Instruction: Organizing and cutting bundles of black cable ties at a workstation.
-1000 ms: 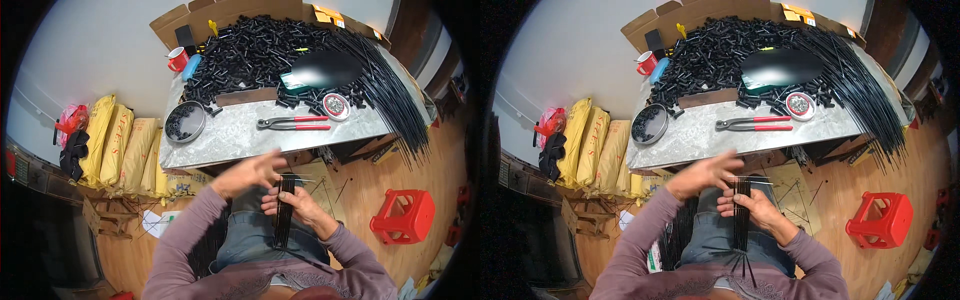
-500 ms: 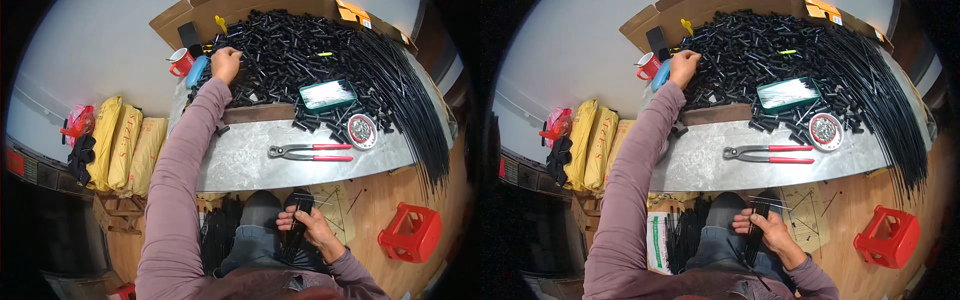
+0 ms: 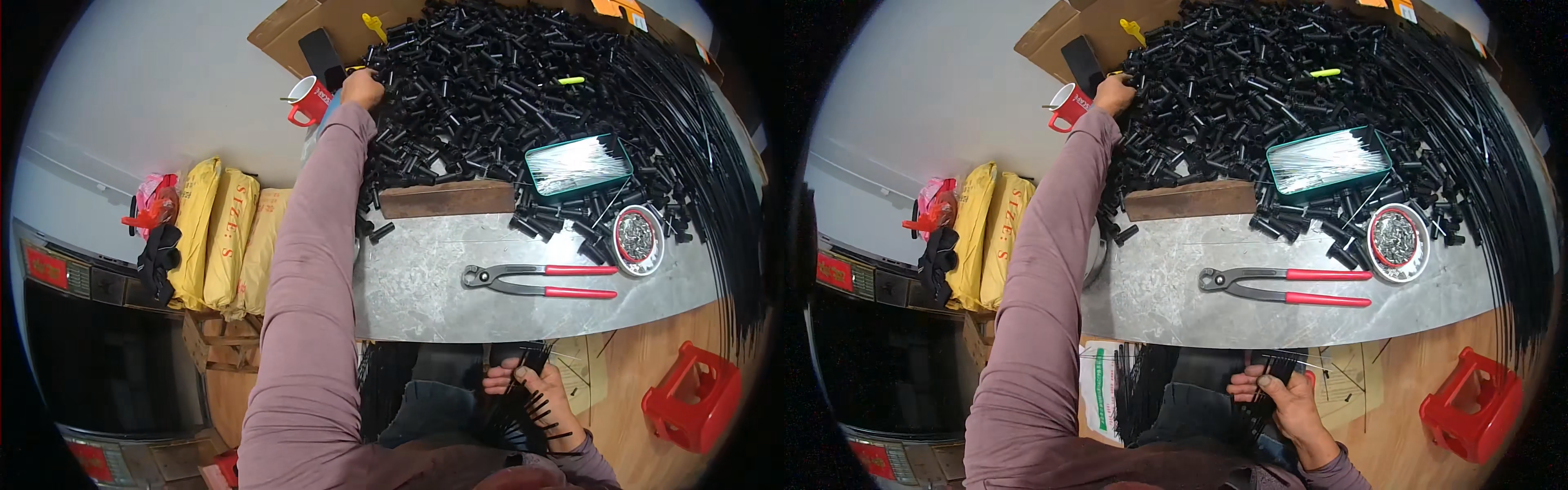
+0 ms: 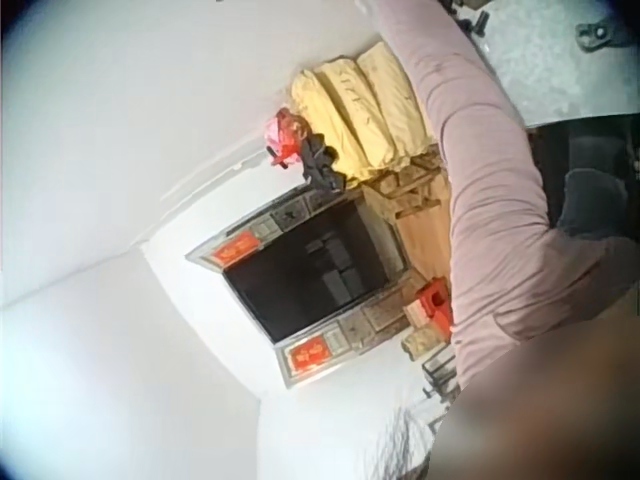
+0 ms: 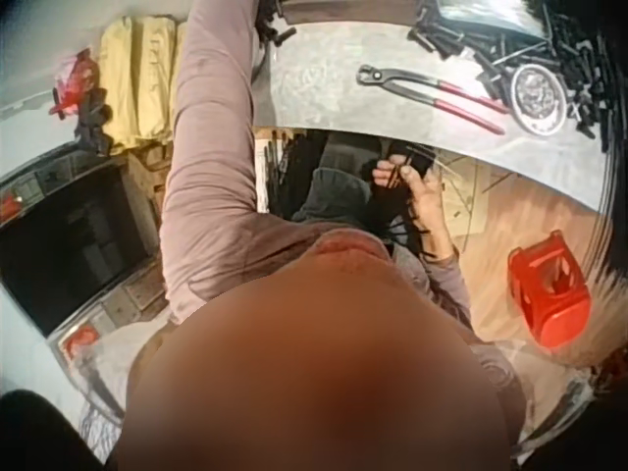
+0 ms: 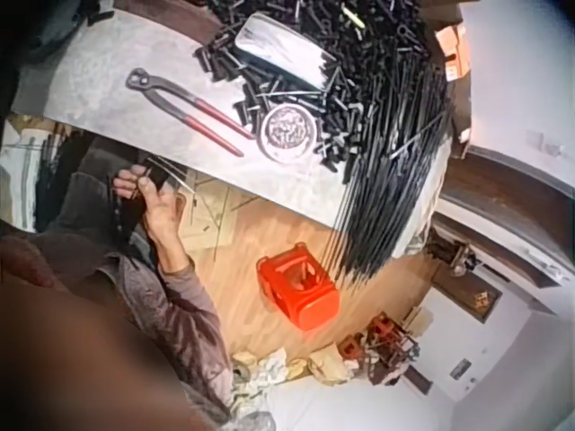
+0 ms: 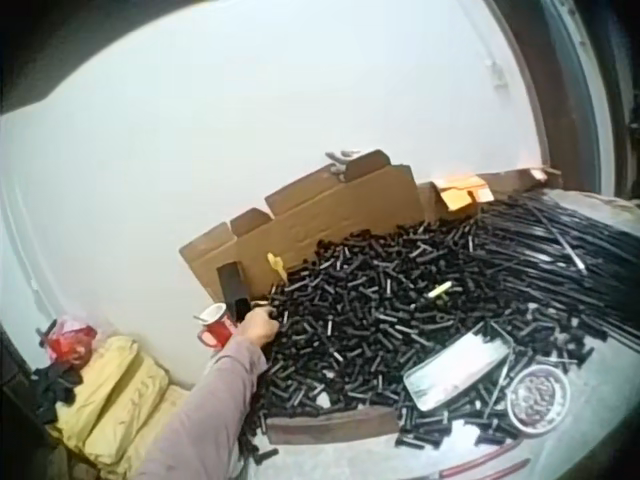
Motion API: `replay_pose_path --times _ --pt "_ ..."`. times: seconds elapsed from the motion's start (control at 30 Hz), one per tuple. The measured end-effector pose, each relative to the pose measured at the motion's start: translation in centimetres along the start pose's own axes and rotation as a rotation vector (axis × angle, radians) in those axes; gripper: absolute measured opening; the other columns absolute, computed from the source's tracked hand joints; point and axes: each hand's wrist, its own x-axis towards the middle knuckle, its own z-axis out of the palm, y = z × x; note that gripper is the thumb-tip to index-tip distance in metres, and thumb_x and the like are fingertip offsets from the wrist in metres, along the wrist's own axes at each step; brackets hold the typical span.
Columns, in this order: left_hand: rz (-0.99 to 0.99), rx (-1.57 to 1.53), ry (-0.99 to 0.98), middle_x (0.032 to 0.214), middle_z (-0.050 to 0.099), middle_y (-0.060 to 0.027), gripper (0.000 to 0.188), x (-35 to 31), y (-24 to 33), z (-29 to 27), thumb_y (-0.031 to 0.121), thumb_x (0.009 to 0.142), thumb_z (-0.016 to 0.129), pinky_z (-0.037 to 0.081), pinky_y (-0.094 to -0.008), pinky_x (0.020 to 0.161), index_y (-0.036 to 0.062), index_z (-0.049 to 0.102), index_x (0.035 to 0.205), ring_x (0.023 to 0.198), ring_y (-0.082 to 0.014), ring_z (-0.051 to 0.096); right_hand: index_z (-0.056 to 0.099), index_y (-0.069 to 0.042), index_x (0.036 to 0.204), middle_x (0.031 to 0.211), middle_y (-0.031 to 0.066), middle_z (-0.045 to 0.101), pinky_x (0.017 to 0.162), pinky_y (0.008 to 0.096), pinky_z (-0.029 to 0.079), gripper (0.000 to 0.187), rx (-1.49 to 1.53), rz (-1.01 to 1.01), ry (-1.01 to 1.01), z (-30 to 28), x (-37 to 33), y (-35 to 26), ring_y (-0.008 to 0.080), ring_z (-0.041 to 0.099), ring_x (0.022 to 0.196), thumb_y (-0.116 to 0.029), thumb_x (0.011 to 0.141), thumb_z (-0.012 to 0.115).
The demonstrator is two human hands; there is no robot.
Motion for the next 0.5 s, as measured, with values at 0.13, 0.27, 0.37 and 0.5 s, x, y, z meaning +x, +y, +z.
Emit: replay_pose_path --times 0.13,0.27,0.37,0.5 --pt "0.040 -0.085 0.053 0.109 0.065 -0.0191 0.036 -1.8 2.5 -0.6 0.019 0.076 0.061 0.047 -0.0428 0.092 0.0119 0.067 0.111 0.107 -0.0355 0.060 0.053 0.009 0.108 0.102 0.0269 0.062 0.082 0.0486 0.055 0.028 -0.007 0.006 0.013 -0.3 0.6 0.4 0.0380 0.065 0.092 -0.016 0.094 0.056" --pt "0.078 -0.371 0.205 0.105 0.066 -0.0215 0.036 -2.8 2.3 -3.6 0.022 0.078 0.062 0.048 -0.0418 0.087 0.0080 0.065 0.111 0.102 -0.0356 0.062 0.054 0.008 0.109 0.101 0.0256 0.063 0.081 0.0483 0.055 0.034 -0.049 -0.010 -0.018 0.1 0.6 0.8 0.0368 0.066 0.091 -0.021 0.092 0.061" --pt "0.119 -0.533 0.102 0.098 0.068 -0.0197 0.040 -6.2 3.0 -6.3 0.030 0.077 0.068 0.049 -0.0390 0.080 0.0036 0.066 0.107 0.093 -0.0342 0.065 0.054 0.007 0.109 0.101 0.0257 0.063 0.081 0.0476 0.055 0.035 -0.044 -0.023 -0.027 0.1 0.7 1.1 0.0364 0.065 0.091 -0.022 0.091 0.061" --pt "0.178 -0.265 -0.076 0.087 0.068 -0.0191 0.040 -11.3 3.6 -7.6 0.038 0.074 0.072 0.050 -0.0398 0.072 0.0025 0.070 0.092 0.081 -0.0336 0.066 0.054 0.007 0.109 0.101 0.0253 0.063 0.082 0.0467 0.055 0.036 -0.064 -0.012 -0.027 1.2 0.2 0.8 0.0360 0.065 0.092 -0.022 0.090 0.063"
